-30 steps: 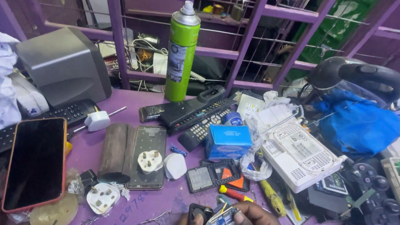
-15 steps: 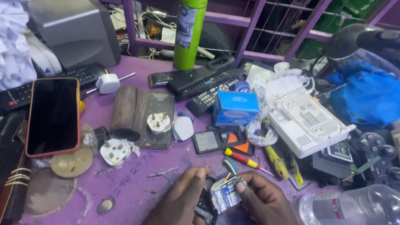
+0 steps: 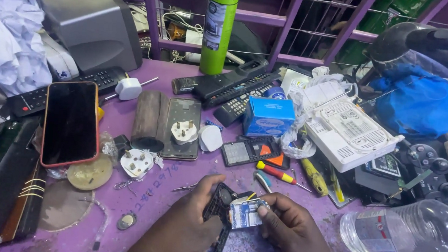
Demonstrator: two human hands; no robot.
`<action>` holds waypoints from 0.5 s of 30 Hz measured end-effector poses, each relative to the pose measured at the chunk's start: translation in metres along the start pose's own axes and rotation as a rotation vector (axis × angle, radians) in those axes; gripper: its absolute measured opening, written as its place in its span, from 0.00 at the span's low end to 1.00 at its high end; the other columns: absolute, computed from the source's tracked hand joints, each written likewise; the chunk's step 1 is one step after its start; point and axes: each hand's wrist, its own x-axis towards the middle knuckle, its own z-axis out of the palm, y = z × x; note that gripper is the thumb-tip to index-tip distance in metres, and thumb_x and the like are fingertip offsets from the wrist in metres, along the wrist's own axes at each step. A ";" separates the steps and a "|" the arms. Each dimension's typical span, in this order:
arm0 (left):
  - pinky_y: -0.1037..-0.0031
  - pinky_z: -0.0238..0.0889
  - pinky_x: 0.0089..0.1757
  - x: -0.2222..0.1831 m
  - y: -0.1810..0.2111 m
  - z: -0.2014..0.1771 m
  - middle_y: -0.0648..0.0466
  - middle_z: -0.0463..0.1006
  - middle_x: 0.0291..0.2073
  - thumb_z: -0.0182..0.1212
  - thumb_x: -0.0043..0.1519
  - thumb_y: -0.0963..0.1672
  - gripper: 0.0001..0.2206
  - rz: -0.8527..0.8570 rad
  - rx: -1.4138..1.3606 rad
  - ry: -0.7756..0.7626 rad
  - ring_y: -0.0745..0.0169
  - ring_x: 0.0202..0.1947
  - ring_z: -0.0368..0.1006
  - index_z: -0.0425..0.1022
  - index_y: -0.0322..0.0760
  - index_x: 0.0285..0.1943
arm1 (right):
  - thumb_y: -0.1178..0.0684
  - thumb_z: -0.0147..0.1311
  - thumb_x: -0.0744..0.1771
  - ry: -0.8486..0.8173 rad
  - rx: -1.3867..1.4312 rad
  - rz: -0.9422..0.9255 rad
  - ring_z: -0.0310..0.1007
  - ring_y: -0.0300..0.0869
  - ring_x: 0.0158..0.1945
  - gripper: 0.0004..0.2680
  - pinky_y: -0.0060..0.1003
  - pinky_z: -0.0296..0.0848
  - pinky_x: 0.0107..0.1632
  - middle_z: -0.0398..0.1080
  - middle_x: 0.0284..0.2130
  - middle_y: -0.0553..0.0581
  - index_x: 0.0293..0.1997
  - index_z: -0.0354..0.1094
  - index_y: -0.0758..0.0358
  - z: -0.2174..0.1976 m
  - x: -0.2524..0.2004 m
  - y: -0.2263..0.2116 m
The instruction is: Cleaning and disassembling a mobile phone for repair on a cluttered workbench.
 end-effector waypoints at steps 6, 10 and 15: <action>0.66 0.70 0.39 0.009 -0.001 -0.001 0.54 0.84 0.45 0.50 0.60 0.42 0.34 0.063 0.363 0.111 0.58 0.37 0.78 0.55 0.70 0.77 | 0.56 0.57 0.69 0.002 -0.024 -0.073 0.61 0.38 0.22 0.07 0.32 0.55 0.26 0.69 0.21 0.57 0.48 0.79 0.67 0.002 0.001 0.003; 0.57 0.69 0.52 0.018 -0.007 0.001 0.46 0.80 0.53 0.52 0.57 0.44 0.35 0.175 0.492 0.214 0.44 0.53 0.78 0.54 0.66 0.78 | 0.55 0.57 0.69 0.045 -0.052 -0.034 0.61 0.39 0.20 0.08 0.33 0.56 0.25 0.71 0.20 0.58 0.49 0.78 0.67 0.010 -0.002 -0.005; 0.51 0.70 0.46 0.021 -0.005 0.003 0.47 0.83 0.46 0.54 0.58 0.45 0.32 0.218 0.578 0.244 0.40 0.46 0.79 0.58 0.62 0.76 | 0.59 0.59 0.68 0.053 0.055 0.011 0.60 0.40 0.19 0.07 0.33 0.57 0.23 0.68 0.20 0.59 0.50 0.77 0.68 0.009 0.003 0.007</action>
